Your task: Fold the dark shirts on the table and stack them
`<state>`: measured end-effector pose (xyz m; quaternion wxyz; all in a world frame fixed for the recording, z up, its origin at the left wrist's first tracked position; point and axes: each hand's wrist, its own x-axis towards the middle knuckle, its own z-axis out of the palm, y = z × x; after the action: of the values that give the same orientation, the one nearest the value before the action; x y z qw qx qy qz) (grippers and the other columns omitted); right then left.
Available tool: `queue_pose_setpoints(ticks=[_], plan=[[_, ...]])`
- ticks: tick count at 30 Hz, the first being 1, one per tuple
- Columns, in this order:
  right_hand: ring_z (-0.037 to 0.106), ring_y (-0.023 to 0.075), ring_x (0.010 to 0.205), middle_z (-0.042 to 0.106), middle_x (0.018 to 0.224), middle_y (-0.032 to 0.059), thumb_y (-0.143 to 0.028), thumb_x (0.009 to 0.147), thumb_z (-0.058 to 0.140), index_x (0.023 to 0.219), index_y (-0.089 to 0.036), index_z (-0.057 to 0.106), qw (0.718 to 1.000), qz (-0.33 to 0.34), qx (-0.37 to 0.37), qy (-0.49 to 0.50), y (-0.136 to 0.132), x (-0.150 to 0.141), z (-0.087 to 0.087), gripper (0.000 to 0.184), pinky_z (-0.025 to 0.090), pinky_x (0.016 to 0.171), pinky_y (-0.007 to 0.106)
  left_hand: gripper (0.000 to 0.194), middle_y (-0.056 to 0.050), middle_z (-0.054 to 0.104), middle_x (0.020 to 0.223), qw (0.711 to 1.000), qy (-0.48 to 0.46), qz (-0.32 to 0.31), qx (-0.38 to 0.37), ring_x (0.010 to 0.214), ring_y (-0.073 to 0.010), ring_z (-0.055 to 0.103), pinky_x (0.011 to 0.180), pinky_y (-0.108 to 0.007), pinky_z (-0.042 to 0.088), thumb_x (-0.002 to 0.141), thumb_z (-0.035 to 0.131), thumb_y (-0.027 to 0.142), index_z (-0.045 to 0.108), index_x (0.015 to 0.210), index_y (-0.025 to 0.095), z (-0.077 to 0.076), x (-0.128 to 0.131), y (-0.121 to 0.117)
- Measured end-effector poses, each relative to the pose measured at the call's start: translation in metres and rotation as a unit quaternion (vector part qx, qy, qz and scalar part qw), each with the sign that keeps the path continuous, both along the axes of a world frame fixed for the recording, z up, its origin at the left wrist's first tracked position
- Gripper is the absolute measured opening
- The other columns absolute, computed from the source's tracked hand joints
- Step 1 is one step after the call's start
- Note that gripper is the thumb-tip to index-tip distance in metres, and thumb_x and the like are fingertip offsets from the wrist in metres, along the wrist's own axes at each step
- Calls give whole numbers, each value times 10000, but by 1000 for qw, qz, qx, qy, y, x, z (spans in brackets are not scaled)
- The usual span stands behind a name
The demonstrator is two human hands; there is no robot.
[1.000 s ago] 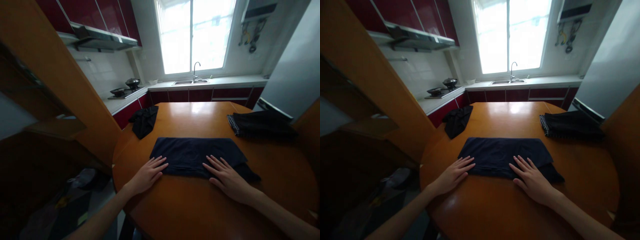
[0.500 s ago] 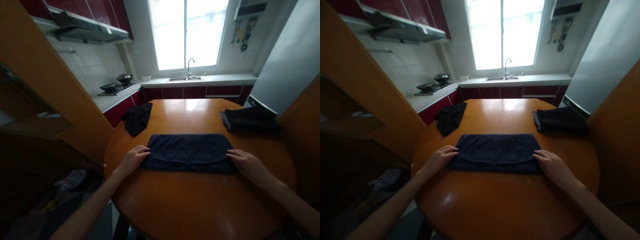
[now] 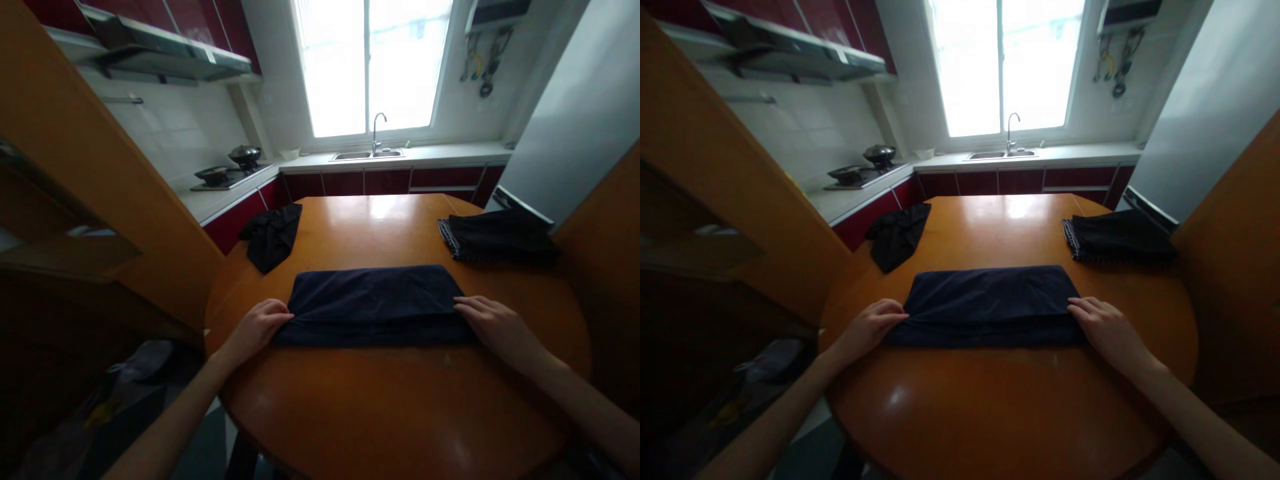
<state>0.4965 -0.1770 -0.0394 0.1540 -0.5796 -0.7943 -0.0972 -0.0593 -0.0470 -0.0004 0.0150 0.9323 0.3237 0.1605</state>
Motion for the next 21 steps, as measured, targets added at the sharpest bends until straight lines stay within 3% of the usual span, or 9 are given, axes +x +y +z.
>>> queue_pose_setpoints(ticks=[4, 8, 11, 14, 16, 18, 21], plan=[[642, 276, 1111, 698, 1243, 102, -246, 977, 402, 1184, -207, 710, 999, -12, -3, 41, 6, -2, 3, 373, 506, 986, 460, 304, -52, 697, 1178, 999, -5, 10, -48, 1086, -212, 651, 970, -356, 520, 988, 476, 269, 749, 1121, 287, 26, 20, -10], [557, 287, 1271, 618, 1377, 117, -328, 991, 385, 1286, -199, 662, 994, -23, 0, 105, 43, -45, 19, 425, 421, 1104, 482, 368, -60, 691, 1238, 995, -86, 7, -46, 1128, -205, 647, 1017, -358, 505, 1023, 383, 277, 683, 1230, 228, 37, 100, -2], [385, 285, 1432, 441, 1544, 149, -323, 998, 351, 1411, -132, 553, 994, -15, -37, 102, 83, -101, 26, 498, 319, 1173, 482, 399, -96, 618, 1378, 997, -70, 12, -31, 1269, -210, 574, 1121, -364, 416, 1020, 352, 232, 649, 1280, 172, 21, 174, 18], [220, 310, 1507, 258, 1631, 168, -298, 993, 342, 1515, -100, 400, 990, -59, -91, 85, 107, -146, 19, 561, 231, 1182, 564, 483, -153, 404, 1565, 998, 40, 28, -38, 1460, -293, 354, 1170, -516, 313, 1020, 366, 291, 465, 1468, 137, -8, 222, 29], [156, 324, 1522, 195, 1644, 182, -286, 989, 333, 1542, -76, 334, 987, -68, -129, 68, 109, -161, 8, 591, 191, 1176, 607, 551, -177, 275, 1620, 995, 84, 35, -35, 1511, -312, 225, 1185, -571, 235, 1028, 341, 323, 341, 1538, 115, -26, 230, 26], [108, 308, 1532, 164, 1650, 179, -300, 989, 328, 1558, -66, 292, 988, -57, -132, 53, 102, -165, -4, 617, 145, 1191, 595, 578, -174, 201, 1643, 996, 85, 31, -14, 1531, -292, 151, 1209, -553, 165, 1034, 313, 337, 278, 1564, 109, -38, 226, 17], [75, 285, 1538, 141, 1658, 159, -357, 991, 336, 1566, -81, 282, 991, -51, -112, 43, 88, -160, -14, 641, 114, 1209, 556, 605, -156, 162, 1655, 997, 79, 7, 6, 1540, -272, 98, 1228, -508, 103, 1039, 309, 388, 254, 1576, 115, -43, 211, 4]])
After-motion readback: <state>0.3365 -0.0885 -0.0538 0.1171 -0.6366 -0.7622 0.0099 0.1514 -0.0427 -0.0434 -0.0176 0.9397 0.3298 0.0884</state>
